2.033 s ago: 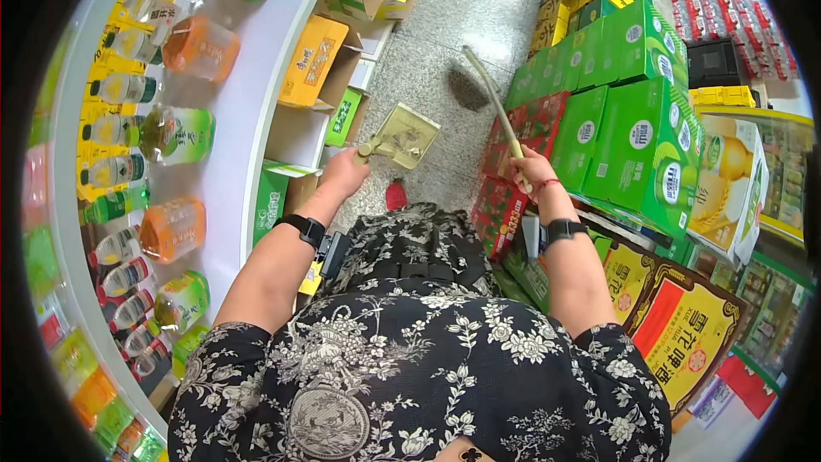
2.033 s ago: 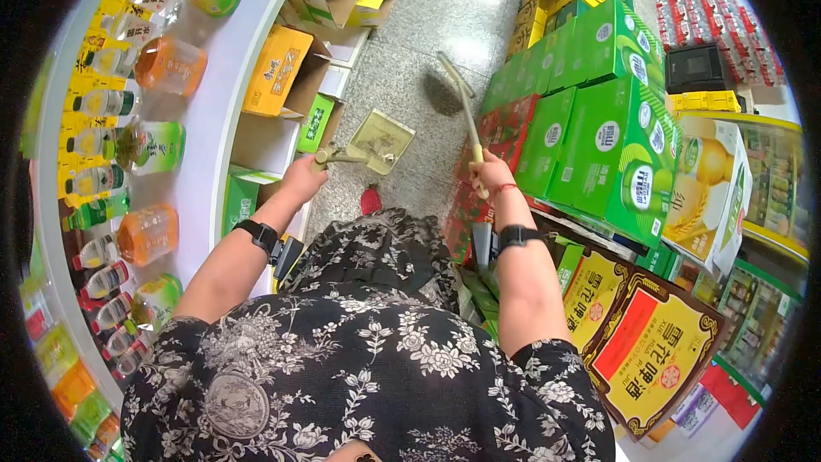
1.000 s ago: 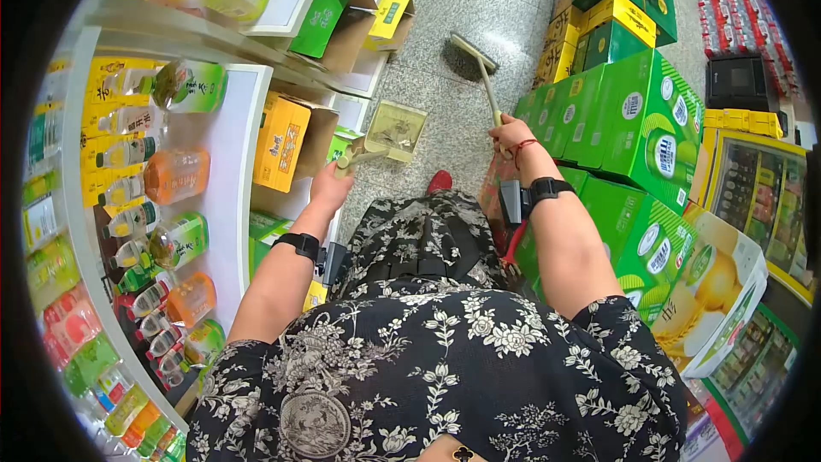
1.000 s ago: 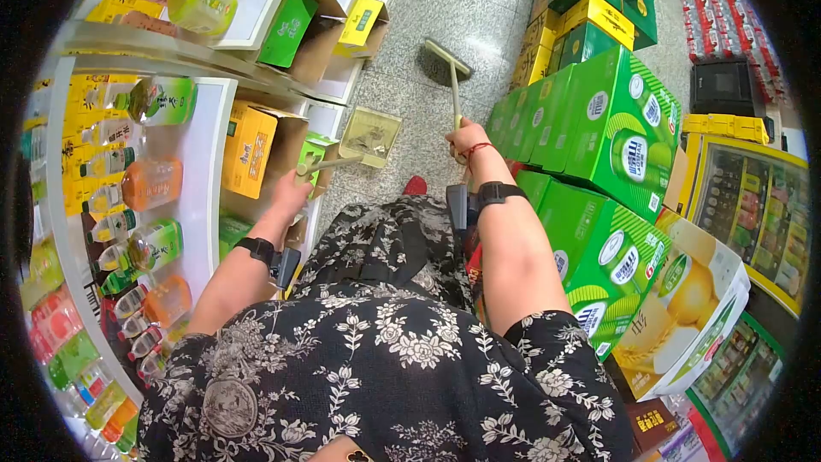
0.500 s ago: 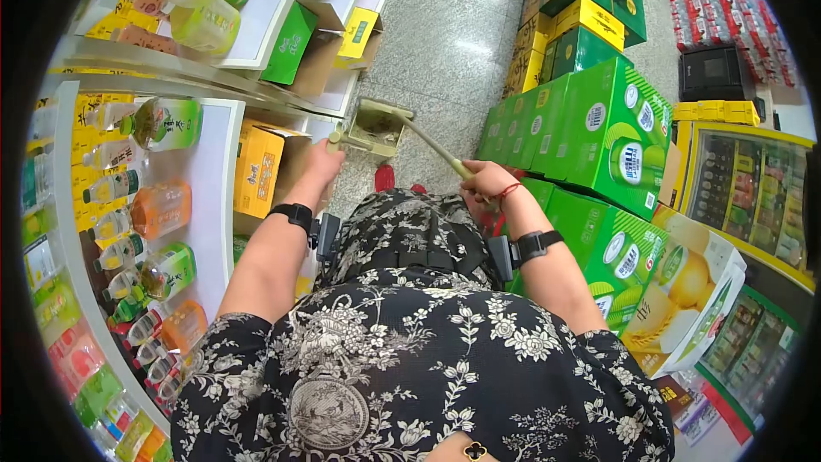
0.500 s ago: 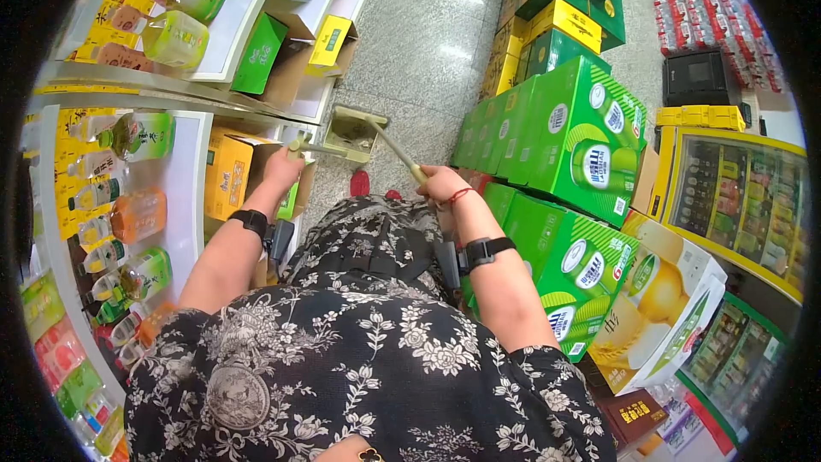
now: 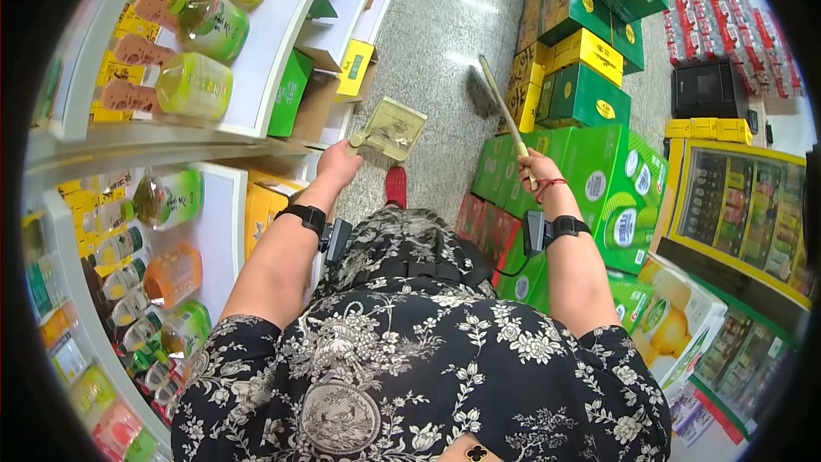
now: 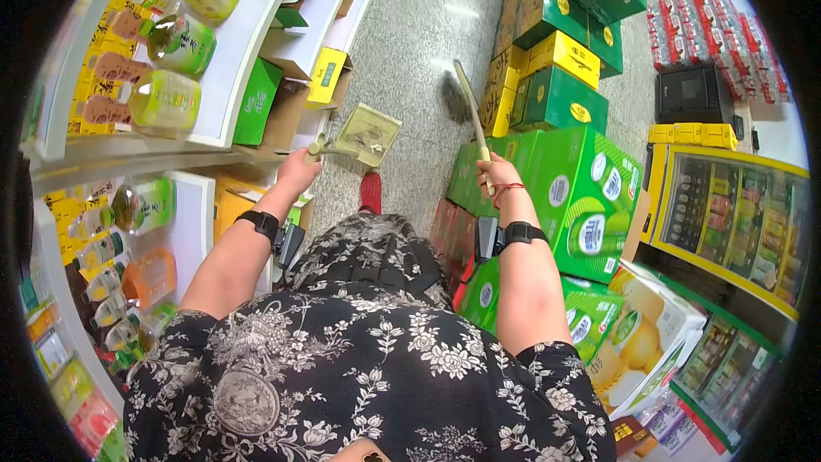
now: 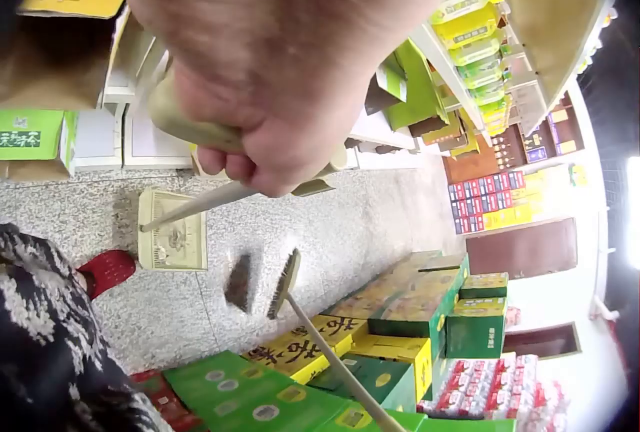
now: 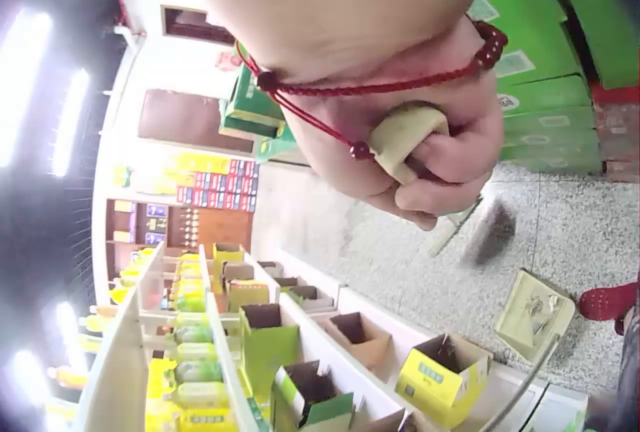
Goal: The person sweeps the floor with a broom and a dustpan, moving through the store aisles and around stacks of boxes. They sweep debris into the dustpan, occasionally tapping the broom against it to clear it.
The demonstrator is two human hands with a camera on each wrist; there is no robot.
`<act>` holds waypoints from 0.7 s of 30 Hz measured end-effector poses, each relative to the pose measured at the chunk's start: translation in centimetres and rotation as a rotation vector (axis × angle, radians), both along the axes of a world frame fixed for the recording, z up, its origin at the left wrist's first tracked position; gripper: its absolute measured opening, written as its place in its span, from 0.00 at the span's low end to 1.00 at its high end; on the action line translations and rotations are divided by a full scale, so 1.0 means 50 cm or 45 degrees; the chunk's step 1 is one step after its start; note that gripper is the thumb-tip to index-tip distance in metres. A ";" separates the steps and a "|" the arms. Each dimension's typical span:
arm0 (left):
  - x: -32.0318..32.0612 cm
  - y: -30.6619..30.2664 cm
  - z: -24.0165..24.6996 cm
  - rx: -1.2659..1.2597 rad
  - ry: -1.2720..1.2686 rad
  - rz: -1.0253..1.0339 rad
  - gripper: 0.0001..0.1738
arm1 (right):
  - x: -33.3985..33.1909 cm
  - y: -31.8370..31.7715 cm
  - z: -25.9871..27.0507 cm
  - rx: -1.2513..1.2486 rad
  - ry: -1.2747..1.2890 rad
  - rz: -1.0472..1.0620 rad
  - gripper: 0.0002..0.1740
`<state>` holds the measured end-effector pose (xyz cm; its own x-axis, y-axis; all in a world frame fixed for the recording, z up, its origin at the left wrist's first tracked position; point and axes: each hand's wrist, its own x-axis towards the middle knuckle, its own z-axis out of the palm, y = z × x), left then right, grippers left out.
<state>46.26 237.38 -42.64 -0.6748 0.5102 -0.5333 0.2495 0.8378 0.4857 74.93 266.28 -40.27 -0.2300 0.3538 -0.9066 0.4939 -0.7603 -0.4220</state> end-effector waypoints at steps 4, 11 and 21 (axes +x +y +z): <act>-0.056 0.048 -0.004 -0.053 -0.034 -0.072 0.20 | -0.063 0.025 -0.055 -0.099 -0.049 -0.111 0.11; -0.112 0.111 -0.014 -0.013 -0.105 -0.202 0.18 | -0.113 -0.067 -0.025 -0.146 0.062 0.308 0.25; -0.137 0.202 0.010 -0.005 -0.056 -0.238 0.19 | -0.104 0.044 0.111 -0.144 0.089 0.327 0.35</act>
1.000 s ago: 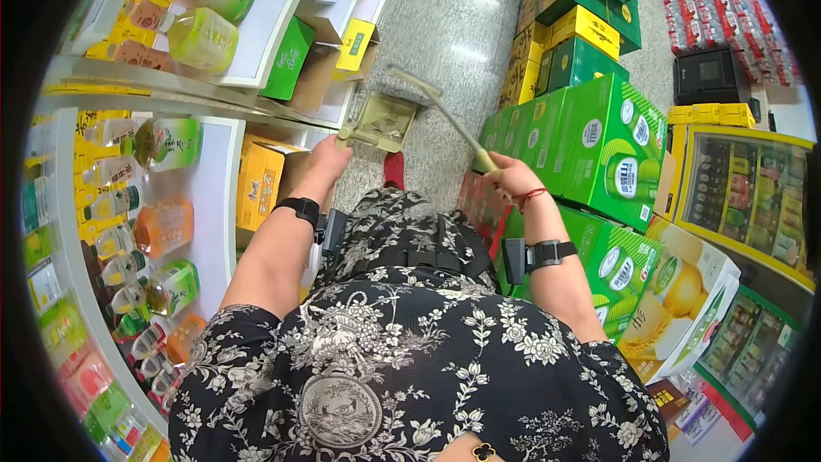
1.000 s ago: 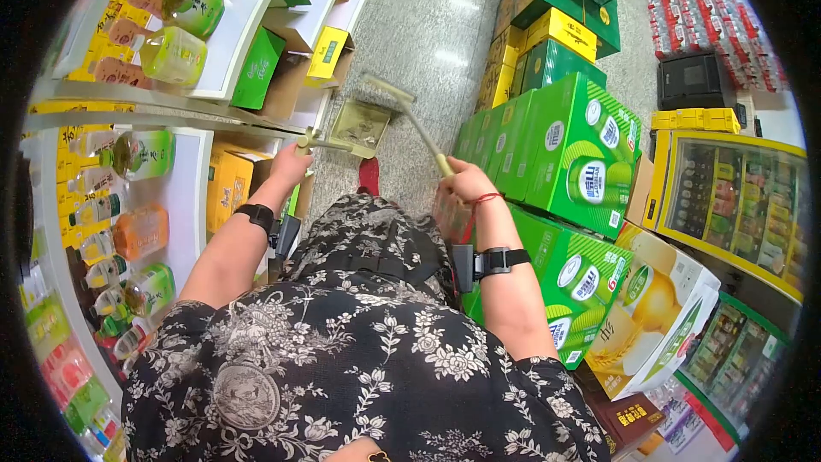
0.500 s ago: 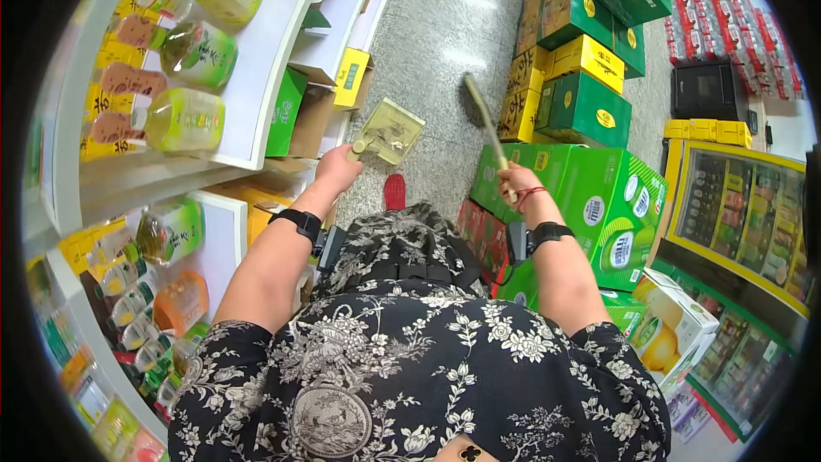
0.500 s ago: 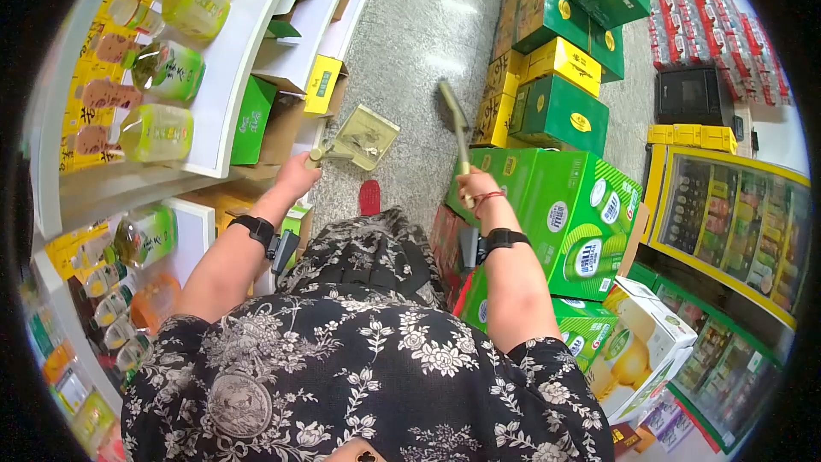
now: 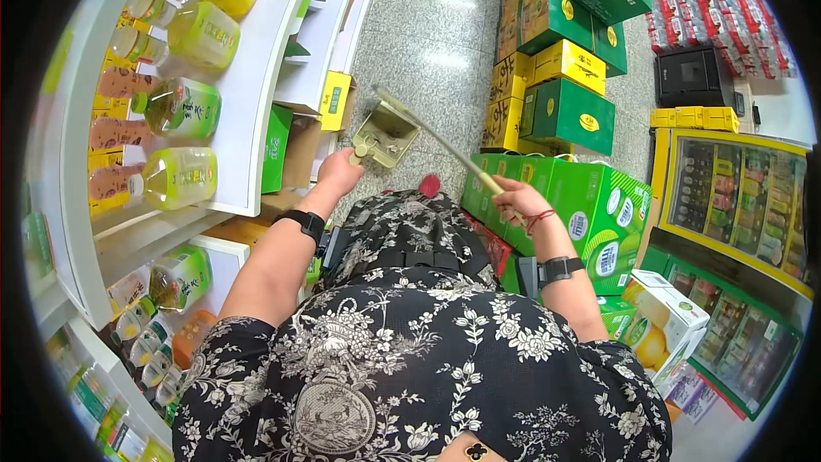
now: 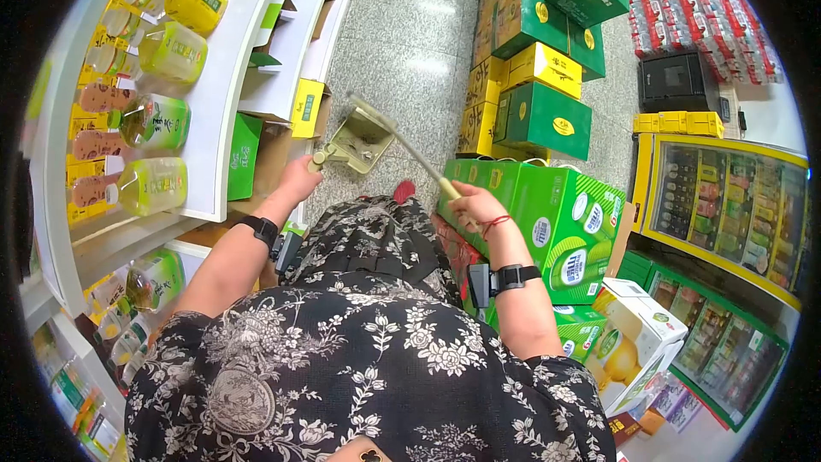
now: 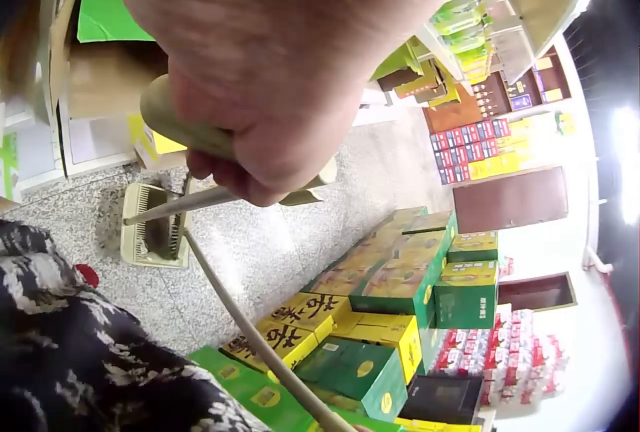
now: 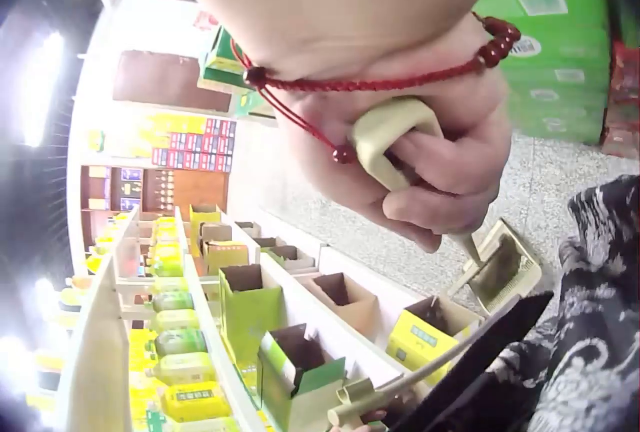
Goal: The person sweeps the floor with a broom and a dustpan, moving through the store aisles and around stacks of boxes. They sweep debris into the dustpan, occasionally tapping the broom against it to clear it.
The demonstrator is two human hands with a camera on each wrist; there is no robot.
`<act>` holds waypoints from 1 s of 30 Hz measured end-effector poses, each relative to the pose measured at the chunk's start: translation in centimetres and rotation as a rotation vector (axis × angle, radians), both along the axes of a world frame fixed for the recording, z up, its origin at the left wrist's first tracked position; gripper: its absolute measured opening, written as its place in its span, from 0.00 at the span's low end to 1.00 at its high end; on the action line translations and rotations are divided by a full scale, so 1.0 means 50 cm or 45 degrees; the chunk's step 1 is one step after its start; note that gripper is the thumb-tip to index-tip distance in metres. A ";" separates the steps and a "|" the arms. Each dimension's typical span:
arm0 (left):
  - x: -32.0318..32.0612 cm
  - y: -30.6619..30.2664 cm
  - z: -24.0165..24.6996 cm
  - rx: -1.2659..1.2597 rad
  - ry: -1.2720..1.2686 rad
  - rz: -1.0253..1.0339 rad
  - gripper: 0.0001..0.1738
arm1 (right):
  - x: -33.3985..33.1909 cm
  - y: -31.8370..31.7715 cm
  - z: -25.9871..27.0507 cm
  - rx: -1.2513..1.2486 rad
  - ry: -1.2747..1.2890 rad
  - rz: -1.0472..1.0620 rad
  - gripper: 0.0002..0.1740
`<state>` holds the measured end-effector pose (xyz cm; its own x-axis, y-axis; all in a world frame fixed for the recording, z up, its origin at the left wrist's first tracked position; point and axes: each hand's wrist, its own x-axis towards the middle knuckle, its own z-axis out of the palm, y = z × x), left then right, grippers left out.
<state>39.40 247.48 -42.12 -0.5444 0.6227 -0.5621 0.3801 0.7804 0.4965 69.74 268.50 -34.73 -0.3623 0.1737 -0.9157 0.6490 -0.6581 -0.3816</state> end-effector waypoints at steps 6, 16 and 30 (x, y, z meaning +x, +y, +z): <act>-0.032 0.049 -0.068 0.038 0.043 0.067 0.20 | -0.062 0.175 -0.026 0.242 -0.072 -0.105 0.29; -0.121 0.242 -0.043 -0.098 -0.090 0.366 0.21 | -0.172 0.388 -0.235 0.112 -0.024 -0.310 0.13; -0.139 0.431 -0.026 -0.105 0.033 0.275 0.16 | -0.151 0.434 -0.098 0.018 0.124 0.367 0.36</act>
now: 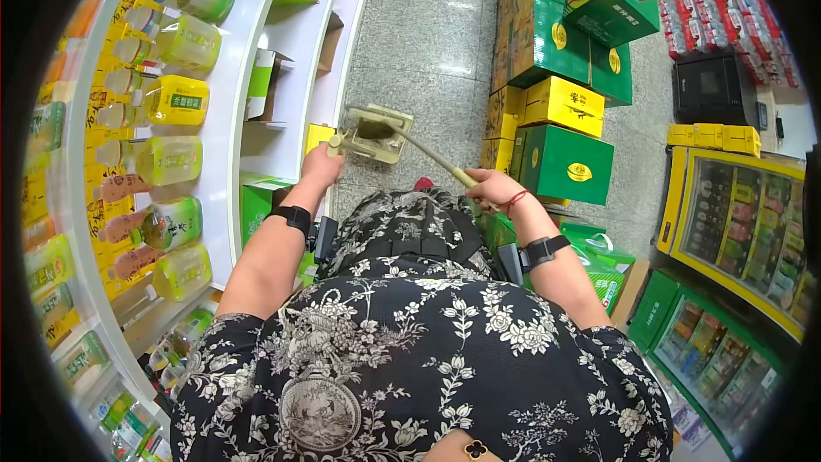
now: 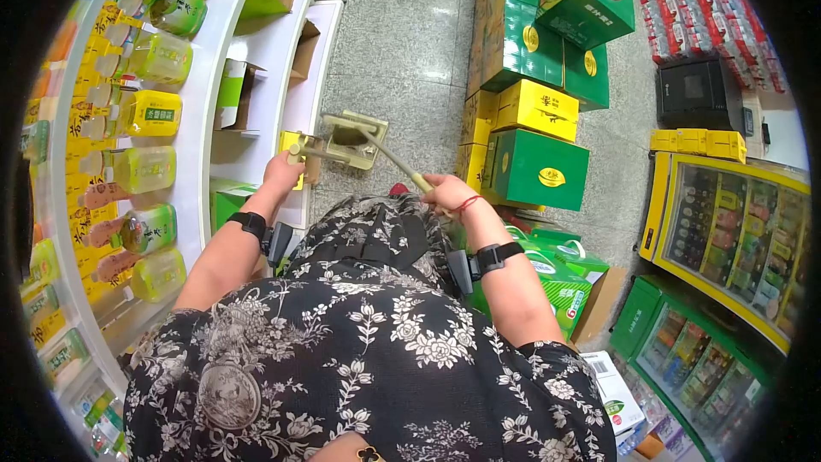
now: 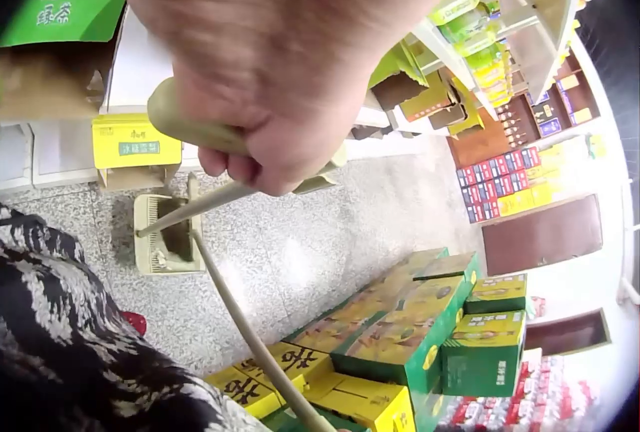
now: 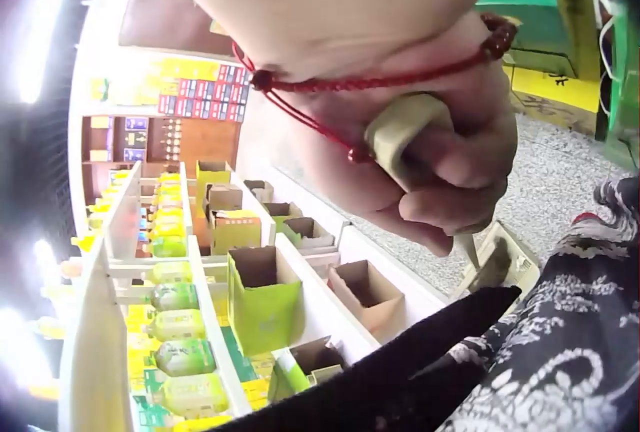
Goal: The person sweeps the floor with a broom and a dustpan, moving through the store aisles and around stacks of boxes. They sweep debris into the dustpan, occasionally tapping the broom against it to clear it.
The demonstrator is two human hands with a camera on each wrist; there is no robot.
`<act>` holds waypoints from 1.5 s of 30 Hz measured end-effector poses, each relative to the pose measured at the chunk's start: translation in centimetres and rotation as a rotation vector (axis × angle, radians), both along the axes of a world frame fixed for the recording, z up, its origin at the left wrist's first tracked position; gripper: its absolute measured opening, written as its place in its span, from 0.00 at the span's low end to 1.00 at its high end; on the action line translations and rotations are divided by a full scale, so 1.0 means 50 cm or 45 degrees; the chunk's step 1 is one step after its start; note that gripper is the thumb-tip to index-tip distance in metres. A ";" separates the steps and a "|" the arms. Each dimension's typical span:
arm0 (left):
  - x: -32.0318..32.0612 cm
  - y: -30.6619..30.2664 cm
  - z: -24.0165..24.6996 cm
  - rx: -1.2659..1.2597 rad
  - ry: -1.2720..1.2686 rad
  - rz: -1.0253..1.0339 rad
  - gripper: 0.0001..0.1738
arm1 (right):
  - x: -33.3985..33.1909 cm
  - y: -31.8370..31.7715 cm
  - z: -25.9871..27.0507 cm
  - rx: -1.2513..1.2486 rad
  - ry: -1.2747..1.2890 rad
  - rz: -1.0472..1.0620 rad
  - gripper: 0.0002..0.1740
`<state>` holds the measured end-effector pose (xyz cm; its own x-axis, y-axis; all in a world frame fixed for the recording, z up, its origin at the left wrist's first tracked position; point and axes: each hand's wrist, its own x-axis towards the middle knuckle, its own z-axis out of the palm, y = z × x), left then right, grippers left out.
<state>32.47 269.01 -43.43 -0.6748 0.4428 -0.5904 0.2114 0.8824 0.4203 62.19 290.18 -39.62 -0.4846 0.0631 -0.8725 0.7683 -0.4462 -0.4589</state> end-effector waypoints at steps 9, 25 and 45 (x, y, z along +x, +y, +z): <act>-0.046 0.090 0.033 0.066 0.078 -0.061 0.18 | -0.002 0.177 0.035 0.134 -0.068 -0.468 0.32; -0.245 0.226 -0.016 0.050 0.044 -0.038 0.20 | -0.271 0.238 -0.080 0.127 -0.223 -0.103 0.29; -0.341 0.271 -0.013 0.018 -0.025 -0.001 0.24 | -0.406 0.490 0.095 0.361 -0.222 -0.257 0.37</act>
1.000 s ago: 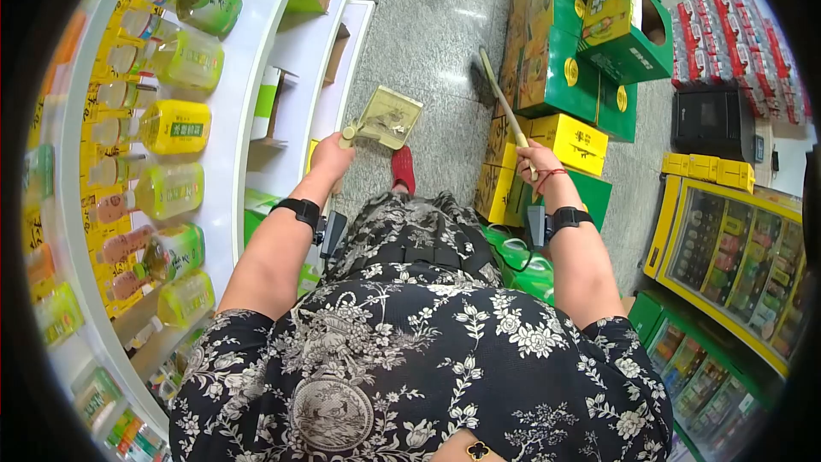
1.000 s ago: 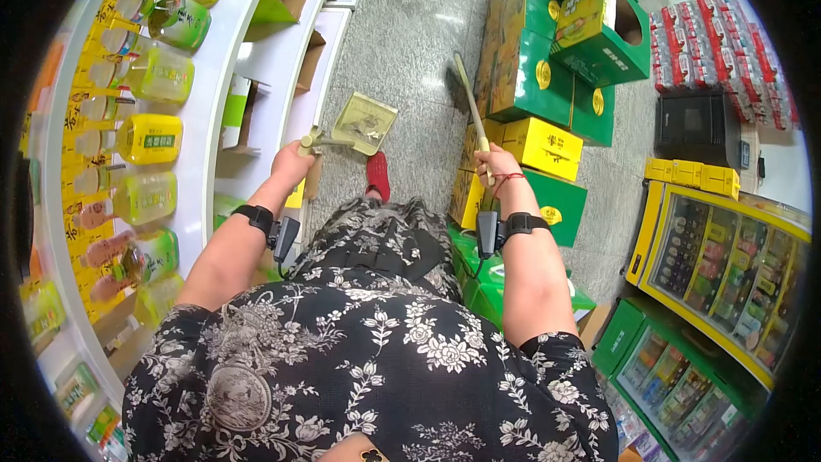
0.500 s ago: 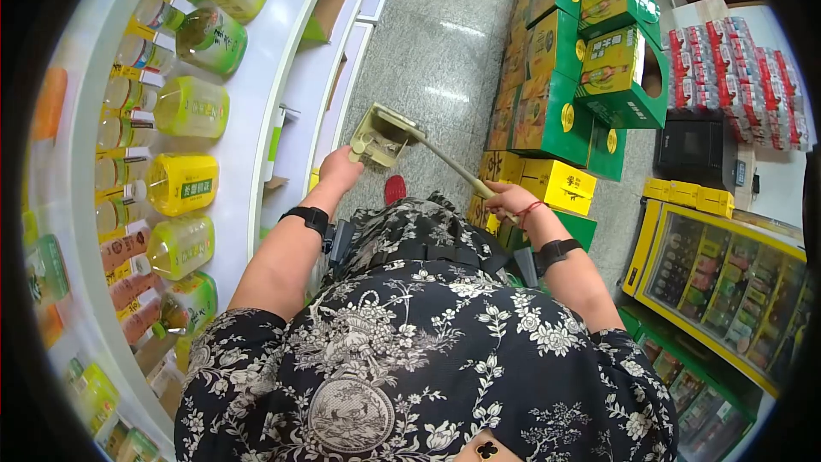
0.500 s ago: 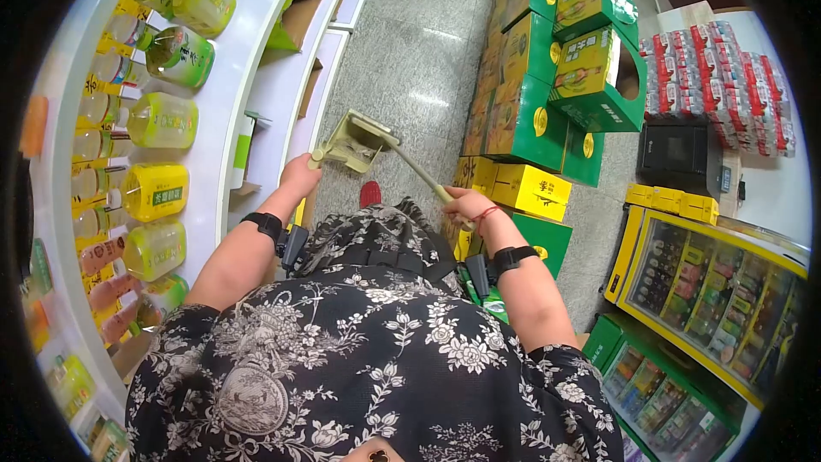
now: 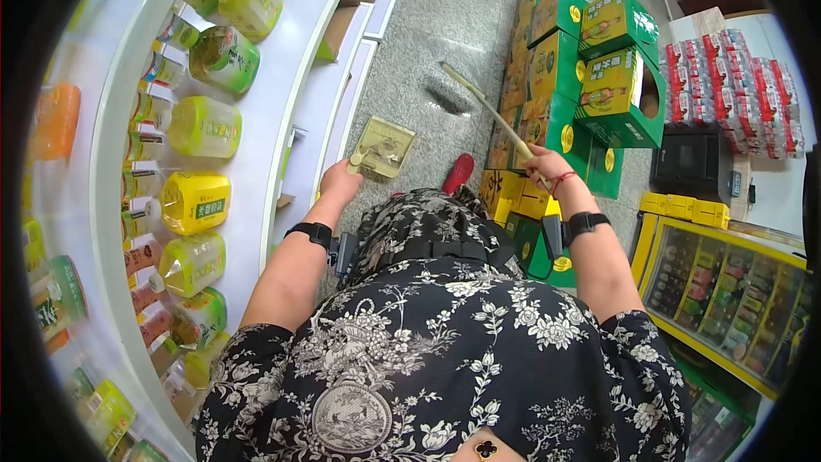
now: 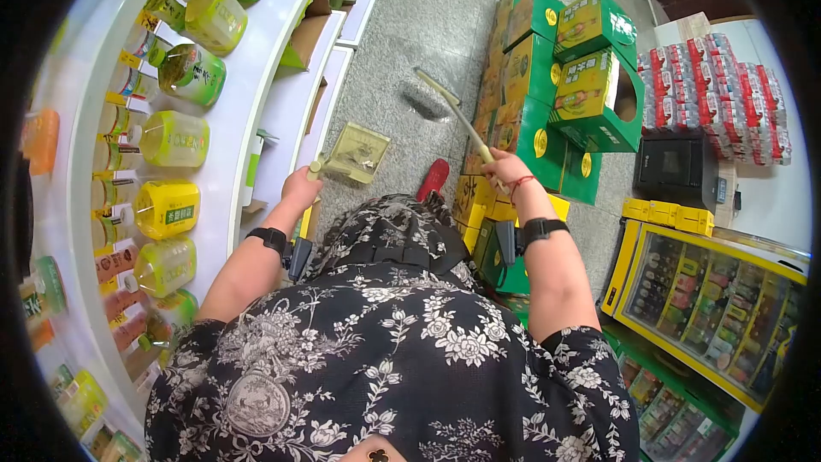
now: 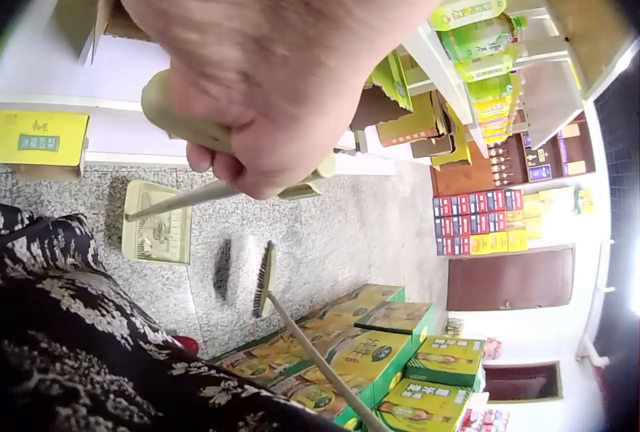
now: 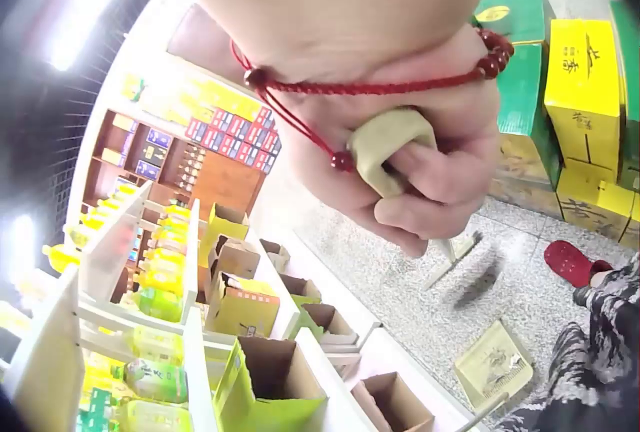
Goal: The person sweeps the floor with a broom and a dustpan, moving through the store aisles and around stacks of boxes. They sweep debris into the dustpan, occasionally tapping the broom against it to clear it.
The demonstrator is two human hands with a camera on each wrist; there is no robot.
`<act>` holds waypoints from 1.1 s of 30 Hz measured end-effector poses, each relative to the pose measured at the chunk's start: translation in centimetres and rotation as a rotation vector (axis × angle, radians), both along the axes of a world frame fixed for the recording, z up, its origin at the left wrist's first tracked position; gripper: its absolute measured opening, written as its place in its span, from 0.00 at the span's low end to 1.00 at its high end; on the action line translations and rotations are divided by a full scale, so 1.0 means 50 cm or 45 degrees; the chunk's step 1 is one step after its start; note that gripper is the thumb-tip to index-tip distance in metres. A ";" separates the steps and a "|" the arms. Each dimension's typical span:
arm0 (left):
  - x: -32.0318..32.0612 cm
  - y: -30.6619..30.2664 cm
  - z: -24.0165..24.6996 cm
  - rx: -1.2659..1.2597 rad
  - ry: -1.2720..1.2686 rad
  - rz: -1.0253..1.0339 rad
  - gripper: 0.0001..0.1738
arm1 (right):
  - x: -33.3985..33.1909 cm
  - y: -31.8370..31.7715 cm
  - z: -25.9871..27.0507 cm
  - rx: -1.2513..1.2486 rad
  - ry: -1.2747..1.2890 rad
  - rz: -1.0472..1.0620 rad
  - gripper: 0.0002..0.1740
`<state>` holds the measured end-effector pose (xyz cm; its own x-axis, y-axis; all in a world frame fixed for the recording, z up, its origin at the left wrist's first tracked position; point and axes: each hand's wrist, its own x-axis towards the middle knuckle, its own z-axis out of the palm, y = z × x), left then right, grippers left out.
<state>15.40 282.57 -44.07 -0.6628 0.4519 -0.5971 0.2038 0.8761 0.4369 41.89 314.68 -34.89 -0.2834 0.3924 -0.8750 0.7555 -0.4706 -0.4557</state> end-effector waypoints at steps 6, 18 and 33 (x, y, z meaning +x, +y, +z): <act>-0.012 0.024 0.002 0.017 -0.024 0.107 0.22 | -0.068 0.072 -0.098 -0.187 0.121 -0.378 0.21; -0.061 0.217 -0.020 0.004 -0.028 0.221 0.22 | -0.122 0.177 -0.187 -0.368 0.075 0.416 0.38; -0.153 0.484 -0.024 0.002 0.116 0.224 0.19 | -0.185 0.601 -0.114 -0.092 0.071 0.122 0.38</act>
